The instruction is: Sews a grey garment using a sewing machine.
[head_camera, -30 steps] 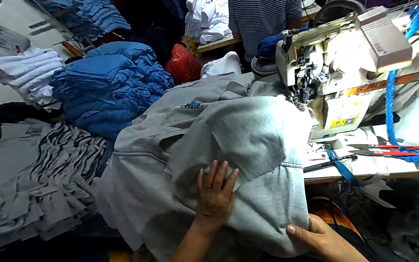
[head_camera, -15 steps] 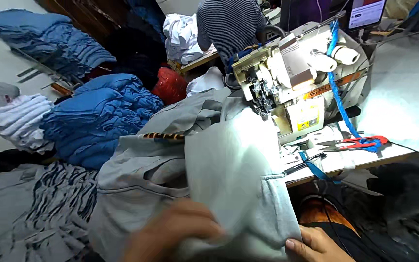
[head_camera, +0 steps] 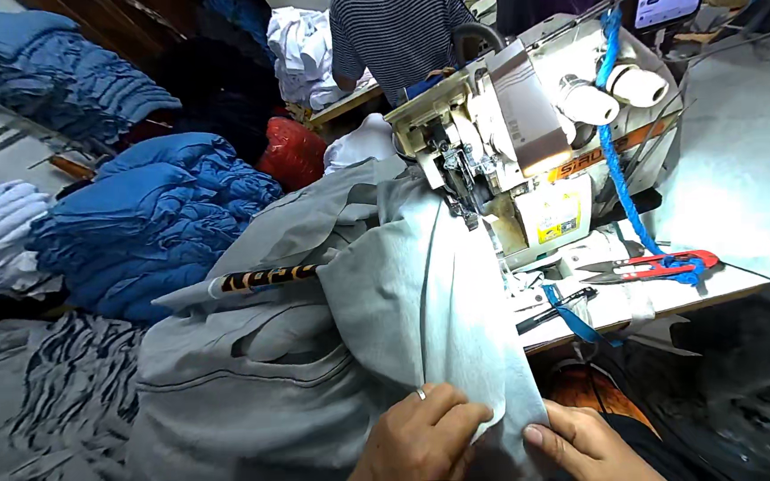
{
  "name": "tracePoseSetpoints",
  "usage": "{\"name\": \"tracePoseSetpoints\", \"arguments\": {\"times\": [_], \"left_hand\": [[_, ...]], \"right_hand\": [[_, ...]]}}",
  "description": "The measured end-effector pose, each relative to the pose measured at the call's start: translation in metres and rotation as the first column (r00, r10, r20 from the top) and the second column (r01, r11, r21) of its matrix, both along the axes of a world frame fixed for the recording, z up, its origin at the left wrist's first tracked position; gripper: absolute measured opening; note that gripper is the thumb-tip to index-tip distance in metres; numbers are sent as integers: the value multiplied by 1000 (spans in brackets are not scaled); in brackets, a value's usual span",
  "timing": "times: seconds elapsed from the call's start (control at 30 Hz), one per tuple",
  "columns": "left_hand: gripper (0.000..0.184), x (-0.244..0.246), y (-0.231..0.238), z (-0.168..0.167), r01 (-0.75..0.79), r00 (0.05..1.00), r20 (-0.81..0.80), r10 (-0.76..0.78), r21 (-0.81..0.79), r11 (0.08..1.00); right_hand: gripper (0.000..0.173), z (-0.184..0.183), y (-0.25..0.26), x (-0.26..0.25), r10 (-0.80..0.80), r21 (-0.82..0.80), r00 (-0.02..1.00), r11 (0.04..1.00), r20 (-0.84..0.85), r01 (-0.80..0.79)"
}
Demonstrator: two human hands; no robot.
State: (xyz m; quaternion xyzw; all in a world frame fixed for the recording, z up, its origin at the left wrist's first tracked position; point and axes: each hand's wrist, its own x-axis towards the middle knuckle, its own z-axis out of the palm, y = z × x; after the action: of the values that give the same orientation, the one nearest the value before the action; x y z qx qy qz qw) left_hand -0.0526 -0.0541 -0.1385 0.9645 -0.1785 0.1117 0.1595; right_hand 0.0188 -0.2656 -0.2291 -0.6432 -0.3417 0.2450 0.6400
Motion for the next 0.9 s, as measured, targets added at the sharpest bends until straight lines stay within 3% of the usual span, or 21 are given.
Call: {"name": "tracePoseSetpoints", "arguments": {"times": [0.27,0.6,0.77,0.9], "left_hand": [[28,43,-8,21,-95,963,258,75,67,993],[22,88,-12,19,-210,961,174,213,-38,977],[28,73,-2,25,-194,969,156,192,-8,981],[36,41,21,11,-182,916,337,220,-140,973]], "right_hand": [[32,3,12,24,-86,158,994,985,61,75],[25,20,19,43,-147,118,986,981,-82,155],[23,27,23,53,-121,60,984,990,-128,130],[23,26,22,53,-153,48,984,986,-87,157]]}}
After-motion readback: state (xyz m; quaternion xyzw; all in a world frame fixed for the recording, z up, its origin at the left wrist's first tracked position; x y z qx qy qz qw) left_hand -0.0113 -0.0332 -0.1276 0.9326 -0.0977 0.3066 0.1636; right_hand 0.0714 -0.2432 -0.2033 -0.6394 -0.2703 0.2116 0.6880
